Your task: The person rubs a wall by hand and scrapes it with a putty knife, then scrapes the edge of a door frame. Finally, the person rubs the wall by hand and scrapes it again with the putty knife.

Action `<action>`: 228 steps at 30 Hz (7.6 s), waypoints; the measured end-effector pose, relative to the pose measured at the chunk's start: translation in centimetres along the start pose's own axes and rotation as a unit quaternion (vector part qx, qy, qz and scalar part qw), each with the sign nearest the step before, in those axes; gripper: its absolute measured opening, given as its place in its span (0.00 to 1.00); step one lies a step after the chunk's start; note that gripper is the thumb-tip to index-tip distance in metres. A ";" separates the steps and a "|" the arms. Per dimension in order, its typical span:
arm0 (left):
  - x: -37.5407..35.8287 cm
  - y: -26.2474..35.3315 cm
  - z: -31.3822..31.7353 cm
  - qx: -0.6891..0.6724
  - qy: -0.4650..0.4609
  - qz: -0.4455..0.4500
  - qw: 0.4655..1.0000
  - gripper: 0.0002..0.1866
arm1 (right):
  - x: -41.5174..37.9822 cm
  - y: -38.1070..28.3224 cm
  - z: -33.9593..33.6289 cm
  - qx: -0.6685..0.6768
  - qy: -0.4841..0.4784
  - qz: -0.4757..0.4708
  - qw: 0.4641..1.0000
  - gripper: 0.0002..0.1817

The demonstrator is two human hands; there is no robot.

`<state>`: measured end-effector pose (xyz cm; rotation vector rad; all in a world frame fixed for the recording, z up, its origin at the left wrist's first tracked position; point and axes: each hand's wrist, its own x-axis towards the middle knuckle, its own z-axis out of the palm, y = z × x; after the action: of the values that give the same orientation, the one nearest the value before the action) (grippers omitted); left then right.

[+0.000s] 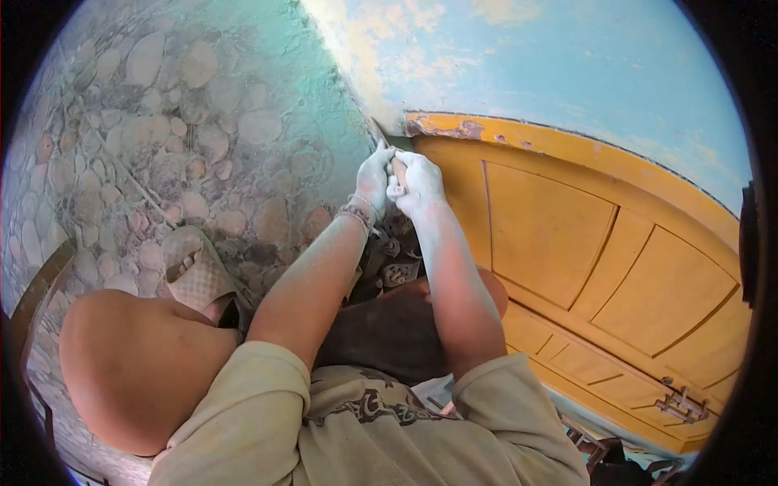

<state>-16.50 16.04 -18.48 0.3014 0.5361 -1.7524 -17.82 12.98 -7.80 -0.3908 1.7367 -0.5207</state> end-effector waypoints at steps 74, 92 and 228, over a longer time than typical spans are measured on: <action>2.1 1.6 -0.6 0.297 0.053 0.068 0.951 0.04 | 0.4 1.4 0.3 0.035 0.032 0.002 0.999 0.04; 7.1 -0.5 -5.0 0.229 -0.038 0.190 0.954 0.14 | 1.4 0.0 1.4 0.030 0.029 -0.001 0.999 0.04; 3.9 5.7 0.1 0.240 0.040 0.065 0.968 0.27 | 1.8 0.0 3.6 0.068 -0.063 0.003 0.996 0.19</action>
<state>-11.96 11.73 -21.35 0.7333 0.1362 -1.7301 -14.75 11.59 -9.93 -0.3146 1.5700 -0.5942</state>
